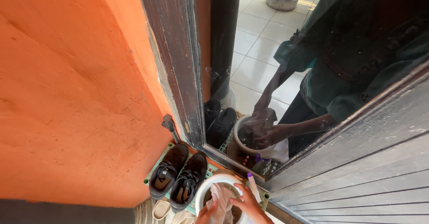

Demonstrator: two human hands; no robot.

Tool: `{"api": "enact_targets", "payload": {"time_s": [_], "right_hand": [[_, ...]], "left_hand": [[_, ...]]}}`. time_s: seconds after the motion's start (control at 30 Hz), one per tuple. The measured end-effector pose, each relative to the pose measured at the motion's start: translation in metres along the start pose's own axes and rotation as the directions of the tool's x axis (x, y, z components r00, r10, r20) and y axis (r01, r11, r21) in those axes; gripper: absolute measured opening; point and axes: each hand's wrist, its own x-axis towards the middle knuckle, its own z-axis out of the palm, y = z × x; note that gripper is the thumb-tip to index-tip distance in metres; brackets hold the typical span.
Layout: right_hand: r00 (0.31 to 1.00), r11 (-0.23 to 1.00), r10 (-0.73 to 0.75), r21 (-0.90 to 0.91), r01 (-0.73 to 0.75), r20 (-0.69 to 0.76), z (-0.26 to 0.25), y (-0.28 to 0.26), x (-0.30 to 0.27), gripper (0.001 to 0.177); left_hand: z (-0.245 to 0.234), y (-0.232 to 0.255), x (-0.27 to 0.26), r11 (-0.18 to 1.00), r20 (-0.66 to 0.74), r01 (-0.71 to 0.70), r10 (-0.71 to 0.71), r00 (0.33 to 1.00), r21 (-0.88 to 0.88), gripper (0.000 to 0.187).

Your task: Cleaning a black wooden door with a cloth and a bucket of water.

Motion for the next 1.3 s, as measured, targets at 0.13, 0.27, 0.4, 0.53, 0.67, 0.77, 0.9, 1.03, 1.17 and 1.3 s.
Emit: {"api": "enact_targets", "payload": {"time_s": [0.13, 0.27, 0.4, 0.53, 0.67, 0.77, 0.9, 1.03, 1.17, 1.3], "right_hand": [[0.916, 0.906, -0.378, -0.257, 0.337, -0.131, 0.011, 0.020, -0.004, 0.042], [0.966, 0.987, -0.157, 0.010, 0.158, 0.207, 0.011, 0.008, -0.027, 0.055], [0.979, 0.987, -0.056, -0.135, 0.084, 0.197, -0.003, -0.026, -0.046, 0.062], [0.985, 0.980, 0.034, 0.188, -0.066, 0.170, -0.015, -0.013, -0.026, 0.042], [0.936, 0.834, 0.203, 0.450, -0.319, 0.288, -0.027, -0.061, -0.060, 0.025], [0.929, 0.822, 0.198, 0.463, -0.331, 0.312, -0.026, -0.094, -0.086, 0.026], [0.911, 0.803, 0.151, 0.489, -0.340, 0.385, -0.031, -0.107, -0.094, 0.035], [0.947, 0.949, 0.051, 0.281, -0.145, 0.317, -0.031, -0.099, -0.088, 0.052], [0.974, 0.997, -0.049, 0.064, 0.036, 0.219, -0.031, -0.123, -0.113, 0.054], [0.972, 0.983, 0.005, 0.180, -0.048, 0.233, -0.039, -0.086, -0.086, 0.042]], "left_hand": [[0.002, -0.005, 0.009, 0.992, -0.020, -0.041, 0.039, 0.999, -0.120, 0.064], [0.053, 0.059, -0.039, 0.960, -0.114, 0.151, -0.181, 0.977, -0.234, 0.064], [0.100, 0.128, -0.099, 0.898, -0.128, 0.355, -0.396, 0.909, -0.258, 0.064], [0.093, 0.135, -0.099, 0.952, -0.108, 0.300, -0.292, 0.950, 0.064, 0.065], [0.062, 0.114, -0.076, 0.895, -0.186, 0.154, -0.082, 0.979, 0.418, 0.062], [0.043, 0.099, -0.050, 0.882, -0.167, 0.090, -0.014, 0.986, 0.463, 0.062], [0.058, 0.128, -0.069, 0.900, -0.258, 0.223, -0.130, 0.957, 0.375, 0.059], [0.063, 0.128, -0.069, 0.940, -0.271, 0.213, -0.138, 0.953, 0.267, 0.056], [0.092, 0.149, -0.094, 0.962, -0.246, 0.203, -0.155, 0.957, 0.184, 0.048], [0.097, 0.147, -0.093, 0.987, -0.194, 0.139, -0.121, 0.974, 0.081, 0.044]]}}
